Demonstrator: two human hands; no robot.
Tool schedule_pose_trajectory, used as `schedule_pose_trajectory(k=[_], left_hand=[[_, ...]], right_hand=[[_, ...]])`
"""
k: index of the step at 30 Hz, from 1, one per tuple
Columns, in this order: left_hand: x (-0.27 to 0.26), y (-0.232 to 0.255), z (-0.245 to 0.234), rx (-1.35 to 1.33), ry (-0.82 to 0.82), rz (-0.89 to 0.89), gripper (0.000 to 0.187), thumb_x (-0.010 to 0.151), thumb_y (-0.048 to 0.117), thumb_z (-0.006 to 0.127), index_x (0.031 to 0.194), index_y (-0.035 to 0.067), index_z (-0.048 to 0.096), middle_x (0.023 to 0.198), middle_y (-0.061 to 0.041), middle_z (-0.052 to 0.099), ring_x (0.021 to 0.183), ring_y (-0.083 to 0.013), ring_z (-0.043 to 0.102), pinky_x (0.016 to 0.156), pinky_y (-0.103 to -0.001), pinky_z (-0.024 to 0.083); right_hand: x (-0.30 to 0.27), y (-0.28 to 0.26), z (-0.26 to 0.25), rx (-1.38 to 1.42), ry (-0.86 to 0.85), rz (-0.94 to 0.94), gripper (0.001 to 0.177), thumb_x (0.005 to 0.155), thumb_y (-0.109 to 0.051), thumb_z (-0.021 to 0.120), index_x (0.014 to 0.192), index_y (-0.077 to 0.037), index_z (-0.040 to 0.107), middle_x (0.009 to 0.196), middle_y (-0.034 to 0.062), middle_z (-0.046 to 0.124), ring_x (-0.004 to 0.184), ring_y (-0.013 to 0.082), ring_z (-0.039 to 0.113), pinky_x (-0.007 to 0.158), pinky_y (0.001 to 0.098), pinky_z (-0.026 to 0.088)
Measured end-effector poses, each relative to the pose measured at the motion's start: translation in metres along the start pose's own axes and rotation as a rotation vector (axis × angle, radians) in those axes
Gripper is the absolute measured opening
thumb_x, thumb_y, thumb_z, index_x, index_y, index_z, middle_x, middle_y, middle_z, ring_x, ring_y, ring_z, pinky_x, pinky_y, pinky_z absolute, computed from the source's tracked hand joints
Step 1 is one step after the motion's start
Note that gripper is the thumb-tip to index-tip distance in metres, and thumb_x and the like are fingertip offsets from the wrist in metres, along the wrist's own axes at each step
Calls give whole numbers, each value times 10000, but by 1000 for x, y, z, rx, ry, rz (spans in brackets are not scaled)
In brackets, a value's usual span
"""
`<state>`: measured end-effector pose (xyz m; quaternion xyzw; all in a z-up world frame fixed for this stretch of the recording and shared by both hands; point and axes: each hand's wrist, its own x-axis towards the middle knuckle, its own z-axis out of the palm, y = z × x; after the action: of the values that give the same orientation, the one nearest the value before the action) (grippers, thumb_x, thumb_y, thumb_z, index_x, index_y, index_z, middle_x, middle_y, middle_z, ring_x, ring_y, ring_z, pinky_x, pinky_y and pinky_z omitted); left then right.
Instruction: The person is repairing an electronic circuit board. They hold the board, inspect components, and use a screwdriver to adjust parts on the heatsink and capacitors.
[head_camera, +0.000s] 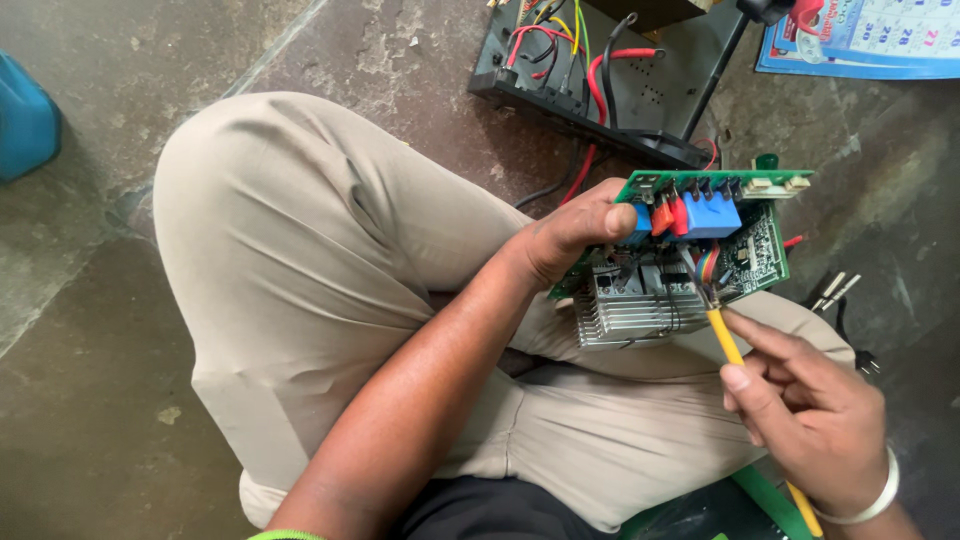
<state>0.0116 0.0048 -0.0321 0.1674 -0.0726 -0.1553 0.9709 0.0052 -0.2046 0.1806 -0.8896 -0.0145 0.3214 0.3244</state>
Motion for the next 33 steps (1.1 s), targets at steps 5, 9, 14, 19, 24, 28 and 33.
schedule_pose_trajectory(k=[5, 9, 14, 19, 24, 28, 33], left_hand=[[0, 2, 3, -1, -43, 9, 985, 788, 736, 774, 1328, -72, 613, 1224, -133, 681, 1150, -204, 625, 1075, -353, 491], [1, 5, 7, 19, -56, 17, 1062, 773, 756, 774, 1412, -62, 551, 1253, -139, 671, 1173, -206, 623, 1091, -347, 488], [1, 8, 12, -20, -51, -14, 1172, 738, 769, 792, 1508, -55, 473, 1304, -142, 635, 1189, -210, 610, 1119, -373, 486], [3, 9, 11, 33, -56, 0, 1162, 753, 785, 772, 1486, -70, 483, 1324, -140, 638, 1217, -196, 602, 1111, -341, 479], [2, 7, 12, 32, -35, 3, 1179, 749, 772, 778, 1543, -39, 459, 1287, -131, 633, 1182, -195, 608, 1118, -365, 486], [3, 8, 14, -8, -43, 1, 1151, 756, 756, 777, 1535, -24, 444, 1227, -133, 639, 1161, -226, 628, 1055, -387, 513], [4, 9, 19, -12, -77, 14, 1096, 814, 725, 764, 1529, -23, 404, 1247, -147, 613, 1128, -220, 633, 1042, -363, 501]], right_hand=[[-13, -9, 2, -30, -42, -6, 512, 897, -10, 646, 1407, 26, 611, 752, 41, 693, 505, 30, 518, 446, 184, 419], [-21, -17, 10, -81, -53, -34, 513, 893, -12, 635, 1405, 13, 611, 754, 25, 731, 472, 14, 500, 435, 178, 419], [-23, -24, 20, -27, -32, -25, 504, 922, -10, 616, 1425, 11, 598, 768, 18, 715, 468, -1, 484, 426, 171, 405], [-21, -31, 21, -14, -51, -19, 520, 923, -10, 616, 1442, 5, 588, 753, 10, 708, 458, -2, 487, 413, 170, 406], [-22, -32, 23, -24, -37, 13, 529, 922, -10, 614, 1450, -4, 581, 772, 14, 707, 465, -1, 490, 412, 173, 406], [-22, -32, 25, -3, -38, 17, 531, 932, -10, 608, 1461, -6, 572, 789, 20, 697, 475, -3, 501, 415, 170, 418], [-24, -32, 31, 64, -2, 49, 538, 933, -6, 605, 1469, -1, 560, 803, 44, 695, 476, 7, 513, 406, 174, 414]])
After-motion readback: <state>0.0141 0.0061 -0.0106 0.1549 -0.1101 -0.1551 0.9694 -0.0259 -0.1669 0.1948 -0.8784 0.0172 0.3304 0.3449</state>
